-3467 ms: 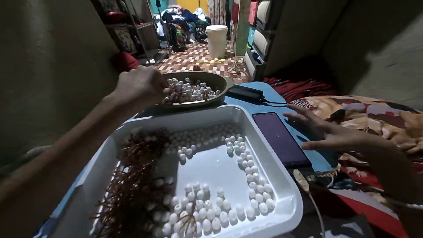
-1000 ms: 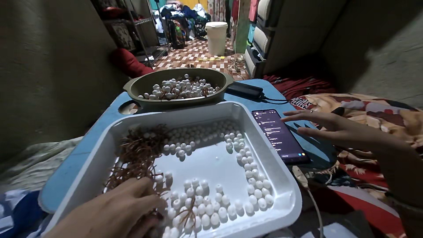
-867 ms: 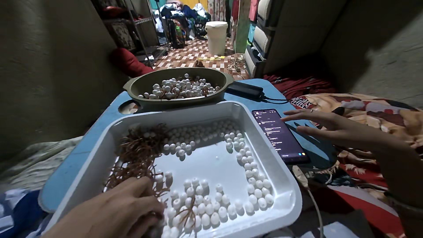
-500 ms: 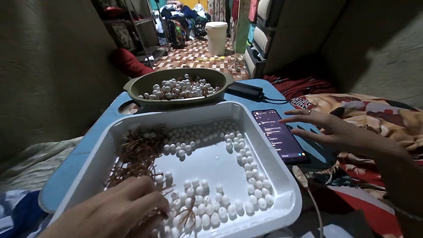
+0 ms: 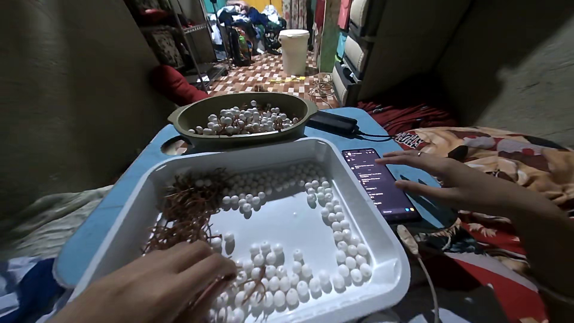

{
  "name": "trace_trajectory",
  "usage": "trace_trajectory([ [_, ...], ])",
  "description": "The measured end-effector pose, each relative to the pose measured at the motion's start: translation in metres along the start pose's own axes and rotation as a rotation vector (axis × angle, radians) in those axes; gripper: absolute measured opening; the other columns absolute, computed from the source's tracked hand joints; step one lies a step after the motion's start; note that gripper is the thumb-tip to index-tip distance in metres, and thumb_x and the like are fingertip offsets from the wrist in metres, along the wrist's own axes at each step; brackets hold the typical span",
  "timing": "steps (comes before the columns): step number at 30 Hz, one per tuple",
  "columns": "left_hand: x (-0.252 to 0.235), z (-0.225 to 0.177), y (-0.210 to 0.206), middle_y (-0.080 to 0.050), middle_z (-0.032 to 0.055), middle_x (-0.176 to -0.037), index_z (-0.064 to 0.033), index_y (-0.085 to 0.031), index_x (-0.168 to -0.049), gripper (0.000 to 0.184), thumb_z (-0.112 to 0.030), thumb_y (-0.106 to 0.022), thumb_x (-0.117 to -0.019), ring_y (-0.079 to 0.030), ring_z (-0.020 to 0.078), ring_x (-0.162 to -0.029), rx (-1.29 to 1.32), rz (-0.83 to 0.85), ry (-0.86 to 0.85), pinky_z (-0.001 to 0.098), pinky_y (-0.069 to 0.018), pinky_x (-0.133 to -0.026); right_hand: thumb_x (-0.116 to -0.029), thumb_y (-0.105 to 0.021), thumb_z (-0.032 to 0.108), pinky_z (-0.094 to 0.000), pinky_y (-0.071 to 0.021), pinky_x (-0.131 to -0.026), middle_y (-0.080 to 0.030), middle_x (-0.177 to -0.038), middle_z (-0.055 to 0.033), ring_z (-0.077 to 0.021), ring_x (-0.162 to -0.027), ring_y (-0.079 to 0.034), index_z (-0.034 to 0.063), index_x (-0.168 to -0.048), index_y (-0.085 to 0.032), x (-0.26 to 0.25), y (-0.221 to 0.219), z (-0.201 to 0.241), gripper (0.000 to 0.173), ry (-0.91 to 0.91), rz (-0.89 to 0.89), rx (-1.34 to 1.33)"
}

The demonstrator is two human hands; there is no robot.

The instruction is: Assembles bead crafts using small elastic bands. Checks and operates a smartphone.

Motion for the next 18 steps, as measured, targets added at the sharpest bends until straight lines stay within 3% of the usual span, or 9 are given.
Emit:
trace_trajectory([
  [7, -0.0006, -0.0016, 0.001, -0.07, 0.0296, -0.104, 0.0046, -0.068, -0.122, 0.027, -0.011, -0.054, -0.1051, -0.07, 0.047, -0.091, -0.019, -0.049, -0.016, 0.0588, -0.0559, -0.076, -0.1001, -0.057, 0.032, -0.0441, -0.0481, -0.104, -0.06, -0.142, -0.003, -0.0185, -0.13, -0.056, 0.0141, -0.14, -0.061, 0.0027, 0.0061, 0.0053, 0.044, -0.057, 0.031, -0.069],
  [12, 0.0002, -0.0015, 0.0012, -0.07, 0.0287, -0.103, 0.0047, -0.071, -0.115, 0.023, -0.01, -0.056, -0.104, -0.071, 0.0458, -0.09, -0.011, -0.062, -0.027, 0.0581, -0.0565, -0.076, -0.0996, -0.062, 0.028, -0.0497, -0.0447, -0.108, -0.057, -0.146, -0.0053, -0.0226, -0.133, -0.054, 0.0149, -0.147, -0.054, 0.0027, 0.0055, 0.0011, 0.05, -0.126, 0.056, -0.099],
  [18, -0.0001, -0.0043, 0.0032, -0.071, 0.0277, -0.102, 0.0048, -0.072, -0.112, 0.022, -0.01, -0.057, -0.1037, -0.071, 0.0449, -0.089, -0.022, -0.069, -0.046, 0.0573, -0.0565, -0.076, -0.0995, -0.061, 0.031, -0.0499, -0.0434, -0.109, -0.058, -0.144, -0.0057, -0.0223, -0.133, -0.054, 0.015, -0.147, -0.055, 0.0006, 0.0017, -0.0018, 0.05, -0.121, 0.04, -0.097],
])
Point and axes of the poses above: each hand's wrist, its own x-axis away from the middle knuckle, its own y-axis out of the back of the hand, z = x × y, the point moved 5 cm from there along -x, towards the middle knuckle
